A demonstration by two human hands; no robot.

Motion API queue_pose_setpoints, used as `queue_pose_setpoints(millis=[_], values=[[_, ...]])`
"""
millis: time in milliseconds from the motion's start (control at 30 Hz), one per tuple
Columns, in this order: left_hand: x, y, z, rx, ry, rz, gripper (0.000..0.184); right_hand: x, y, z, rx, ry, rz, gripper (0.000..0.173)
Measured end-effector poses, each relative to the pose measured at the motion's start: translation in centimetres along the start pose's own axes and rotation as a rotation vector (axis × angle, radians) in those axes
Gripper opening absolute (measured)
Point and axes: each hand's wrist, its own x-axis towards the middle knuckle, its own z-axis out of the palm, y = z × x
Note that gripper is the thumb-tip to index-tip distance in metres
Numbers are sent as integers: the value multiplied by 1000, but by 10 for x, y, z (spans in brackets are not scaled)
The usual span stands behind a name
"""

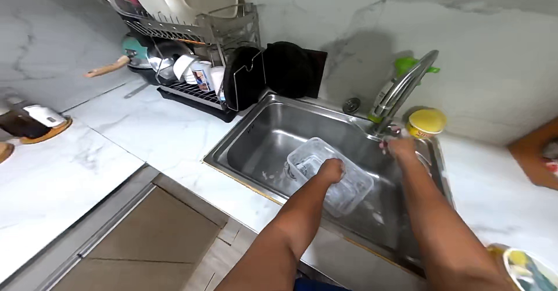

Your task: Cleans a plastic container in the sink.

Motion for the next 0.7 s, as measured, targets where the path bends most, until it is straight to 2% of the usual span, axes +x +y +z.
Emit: queue_pose_setpoints(millis=[67,133,200,267,333,400,433,533,567,633,700], values=[[6,3,1,-254,12,-82,26,-28,5,6,-100,-56,-39,41],[14,6,8,-581,21,-148,25,-59,-7,17,-76,-128,-70,29],[20,12,17,-877,57,-188,27,-82,-27,33,128,-204,-113,24],[18,18,22,-1005,104,-210,28,-97,-45,50,412,-277,-45,26],[2,22,22,-735,109,-172,31,-103,-53,64,520,-265,61,28],[-20,24,18,-336,-18,-63,44,-103,-53,71,455,-240,136,36],[-40,30,16,-185,-88,-50,47,-104,-53,72,421,-244,141,33],[-120,25,13,-91,-129,24,35,-107,-57,72,308,-278,138,12],[-128,26,10,43,-176,53,31,-109,-59,70,274,-284,97,17],[-101,28,14,323,-322,48,32,-111,-61,63,233,-341,21,31],[-52,22,20,375,-376,25,41,-108,-63,52,227,-441,-1,27]])
